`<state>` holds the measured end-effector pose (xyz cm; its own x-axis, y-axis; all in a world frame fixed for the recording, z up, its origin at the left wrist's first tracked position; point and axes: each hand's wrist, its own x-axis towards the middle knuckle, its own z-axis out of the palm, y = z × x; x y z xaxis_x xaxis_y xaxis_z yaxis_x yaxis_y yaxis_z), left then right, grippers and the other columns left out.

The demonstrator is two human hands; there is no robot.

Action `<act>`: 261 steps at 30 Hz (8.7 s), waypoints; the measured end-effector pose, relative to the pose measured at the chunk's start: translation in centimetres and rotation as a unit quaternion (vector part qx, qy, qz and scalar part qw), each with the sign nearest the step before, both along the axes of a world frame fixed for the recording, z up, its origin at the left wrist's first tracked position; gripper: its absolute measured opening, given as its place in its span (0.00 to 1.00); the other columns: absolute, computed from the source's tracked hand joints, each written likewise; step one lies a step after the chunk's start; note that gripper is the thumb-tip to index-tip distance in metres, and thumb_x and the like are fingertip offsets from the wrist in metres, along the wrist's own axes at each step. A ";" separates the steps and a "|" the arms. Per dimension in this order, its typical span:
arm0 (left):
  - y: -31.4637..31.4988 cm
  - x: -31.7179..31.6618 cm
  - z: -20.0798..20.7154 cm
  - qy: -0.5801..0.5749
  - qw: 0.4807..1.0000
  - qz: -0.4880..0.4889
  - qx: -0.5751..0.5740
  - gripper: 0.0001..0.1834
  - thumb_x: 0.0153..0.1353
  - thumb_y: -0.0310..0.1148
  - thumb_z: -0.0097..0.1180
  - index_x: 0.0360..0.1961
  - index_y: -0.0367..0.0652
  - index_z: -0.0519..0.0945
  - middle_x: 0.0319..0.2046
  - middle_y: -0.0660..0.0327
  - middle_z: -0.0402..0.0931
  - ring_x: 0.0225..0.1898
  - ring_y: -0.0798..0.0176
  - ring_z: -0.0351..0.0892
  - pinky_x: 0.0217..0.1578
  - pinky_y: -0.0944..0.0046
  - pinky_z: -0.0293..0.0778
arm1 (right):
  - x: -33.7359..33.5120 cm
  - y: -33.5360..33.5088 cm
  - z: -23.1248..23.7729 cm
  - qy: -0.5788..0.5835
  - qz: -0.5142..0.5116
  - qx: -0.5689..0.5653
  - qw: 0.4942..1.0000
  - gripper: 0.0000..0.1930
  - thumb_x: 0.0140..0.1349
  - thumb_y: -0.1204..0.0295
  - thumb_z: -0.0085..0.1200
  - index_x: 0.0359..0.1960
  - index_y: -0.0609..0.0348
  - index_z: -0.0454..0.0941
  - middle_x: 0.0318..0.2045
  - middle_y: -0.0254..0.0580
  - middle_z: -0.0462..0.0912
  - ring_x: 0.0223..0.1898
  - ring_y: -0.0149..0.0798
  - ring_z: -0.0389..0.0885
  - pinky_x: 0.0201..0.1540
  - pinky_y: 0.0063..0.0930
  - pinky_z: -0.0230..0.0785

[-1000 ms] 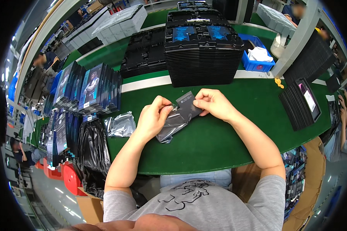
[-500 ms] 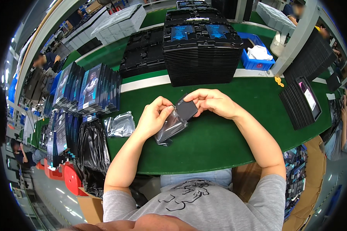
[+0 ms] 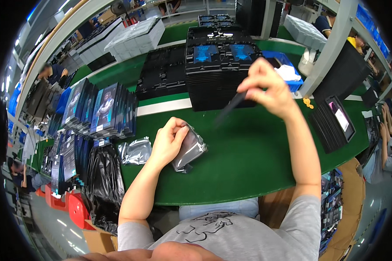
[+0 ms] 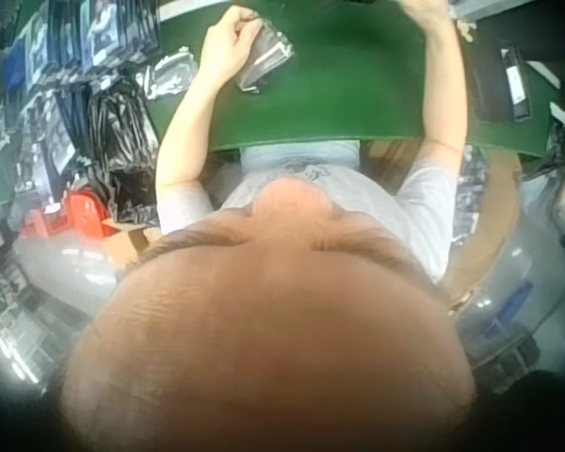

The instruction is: The person packs electronic components into black plastic cases. They open a silver anti-static bag, remove a component, place it into a case, and then place the case into a stack. The person repeats this process for multiple units.

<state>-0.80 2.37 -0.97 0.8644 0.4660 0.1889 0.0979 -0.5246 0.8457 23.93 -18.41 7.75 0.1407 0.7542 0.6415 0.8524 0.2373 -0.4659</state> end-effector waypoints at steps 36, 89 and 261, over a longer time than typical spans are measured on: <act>-1.0 -0.6 1.1 0.033 0.977 -0.018 0.208 0.08 0.60 0.30 0.58 0.40 0.46 0.77 0.28 0.59 0.83 0.30 0.53 0.84 0.32 0.56 0.78 | 26.3 10.5 6.0 0.081 -0.257 -0.211 0.940 0.19 0.65 0.67 0.56 0.56 0.58 0.78 0.45 0.39 0.85 0.43 0.33 0.82 0.51 0.28 0.72; -1.5 -0.2 0.8 0.029 0.973 -0.049 0.226 0.05 0.61 0.29 0.58 0.38 0.43 0.78 0.28 0.57 0.84 0.30 0.53 0.84 0.33 0.58 0.77 | 17.1 -4.8 -8.3 0.072 -0.400 -0.007 0.914 0.17 0.68 0.67 0.49 0.56 0.56 0.74 0.47 0.50 0.83 0.51 0.48 0.81 0.55 0.38 0.71; 3.2 -17.5 4.3 -0.024 0.893 0.294 0.340 0.08 0.50 0.29 0.67 0.31 0.42 0.79 0.31 0.58 0.78 0.33 0.53 0.80 0.35 0.58 0.76 | -4.3 -1.6 -9.1 -0.141 -0.035 -0.101 0.984 0.18 0.49 0.83 0.61 0.44 0.58 0.78 0.46 0.45 0.78 0.38 0.48 0.81 0.38 0.36 0.74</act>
